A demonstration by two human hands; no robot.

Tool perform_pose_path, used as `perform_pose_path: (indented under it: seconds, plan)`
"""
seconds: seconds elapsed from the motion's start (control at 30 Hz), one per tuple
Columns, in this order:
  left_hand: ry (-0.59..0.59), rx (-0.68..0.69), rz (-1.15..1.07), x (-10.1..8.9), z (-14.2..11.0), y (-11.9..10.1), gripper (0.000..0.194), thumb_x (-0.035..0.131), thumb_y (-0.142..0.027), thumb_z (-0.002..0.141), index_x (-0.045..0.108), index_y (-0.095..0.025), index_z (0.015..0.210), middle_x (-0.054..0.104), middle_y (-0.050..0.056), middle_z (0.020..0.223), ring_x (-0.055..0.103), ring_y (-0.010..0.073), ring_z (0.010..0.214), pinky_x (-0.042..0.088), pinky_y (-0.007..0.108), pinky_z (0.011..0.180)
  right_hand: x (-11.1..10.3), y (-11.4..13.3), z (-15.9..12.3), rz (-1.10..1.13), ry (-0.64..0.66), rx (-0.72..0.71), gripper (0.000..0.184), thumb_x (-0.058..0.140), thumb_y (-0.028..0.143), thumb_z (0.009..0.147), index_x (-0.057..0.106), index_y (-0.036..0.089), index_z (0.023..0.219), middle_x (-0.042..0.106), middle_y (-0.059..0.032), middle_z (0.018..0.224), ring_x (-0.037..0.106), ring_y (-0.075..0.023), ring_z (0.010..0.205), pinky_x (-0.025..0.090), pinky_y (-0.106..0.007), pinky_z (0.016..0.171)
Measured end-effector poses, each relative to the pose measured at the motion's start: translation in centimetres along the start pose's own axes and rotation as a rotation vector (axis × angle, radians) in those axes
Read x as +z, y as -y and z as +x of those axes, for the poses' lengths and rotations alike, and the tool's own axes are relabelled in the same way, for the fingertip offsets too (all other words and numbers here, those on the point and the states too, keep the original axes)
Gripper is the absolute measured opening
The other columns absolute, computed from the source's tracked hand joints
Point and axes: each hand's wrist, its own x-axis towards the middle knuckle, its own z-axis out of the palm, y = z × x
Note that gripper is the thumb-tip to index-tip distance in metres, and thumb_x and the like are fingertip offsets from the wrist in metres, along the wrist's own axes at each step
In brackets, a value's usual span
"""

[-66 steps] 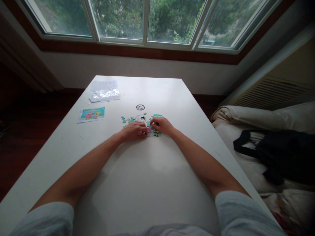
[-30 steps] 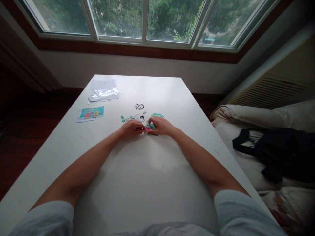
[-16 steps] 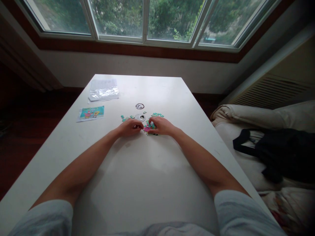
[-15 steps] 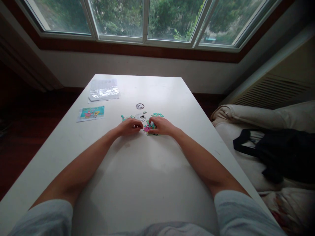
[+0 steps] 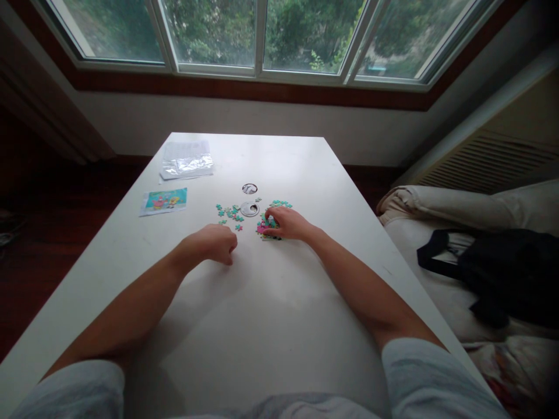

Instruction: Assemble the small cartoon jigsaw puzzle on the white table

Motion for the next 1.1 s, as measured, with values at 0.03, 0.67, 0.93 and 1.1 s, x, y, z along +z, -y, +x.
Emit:
perform_pose_path:
  seconds: [0.03, 0.67, 0.93, 1.1]
  plan:
    - [-0.008, -0.012, 0.030, 0.1, 0.0, -0.5, 0.016, 0.072, -0.034, 0.072, 0.079, -0.023, 0.082, 0.075, 0.007, 0.083, 0.065, 0.0228, 0.078, 0.042, 0.029, 0.065, 0.0, 0.0, 0.0, 0.001, -0.001, 0.001, 0.044, 0.070, 0.058, 0.088, 0.063, 0.021, 0.111, 0.067, -0.0086, 0.101, 0.057, -0.0237, 0.092, 0.037, -0.031, 0.079]
    - [-0.325, 0.293, -0.844, 3.2, 5.9, 4.2, 0.021, 0.055, -0.037, 0.089, 0.065, -0.019, 0.087, 0.071, 0.001, 0.076, 0.062, 0.0140, 0.067, 0.043, 0.023, 0.061, 0.1, 0.0, 0.0, 0.011, -0.031, -0.008, 0.037, 0.070, 0.053, 0.090, 0.065, 0.021, 0.108, 0.065, -0.0052, 0.090, 0.055, -0.0211, 0.085, 0.035, -0.030, 0.076]
    - [-0.489, 0.176, -0.919, 4.7, 7.9, 4.1, 0.028, 0.060, -0.042, 0.089, 0.074, -0.017, 0.090, 0.069, 0.001, 0.071, 0.056, 0.0115, 0.062, 0.038, 0.021, 0.058, 0.8, -0.2, 0.1, 0.092, -0.112, 0.016, 0.019, 0.067, 0.038, 0.093, 0.067, 0.021, 0.101, 0.059, -0.0003, 0.073, 0.051, -0.0172, 0.073, 0.033, -0.028, 0.069]
    - [-0.535, 0.165, -0.993, 5.1, 8.5, 3.8, 0.031, 0.063, -0.044, 0.087, 0.075, -0.016, 0.089, 0.066, 0.000, 0.066, 0.053, 0.0109, 0.059, 0.038, 0.022, 0.057, 1.1, 0.0, 0.2, 0.192, -0.242, -0.021, 0.013, 0.061, 0.029, 0.095, 0.070, 0.020, 0.090, 0.061, -0.0013, 0.073, 0.051, -0.0157, 0.070, 0.036, -0.028, 0.069]
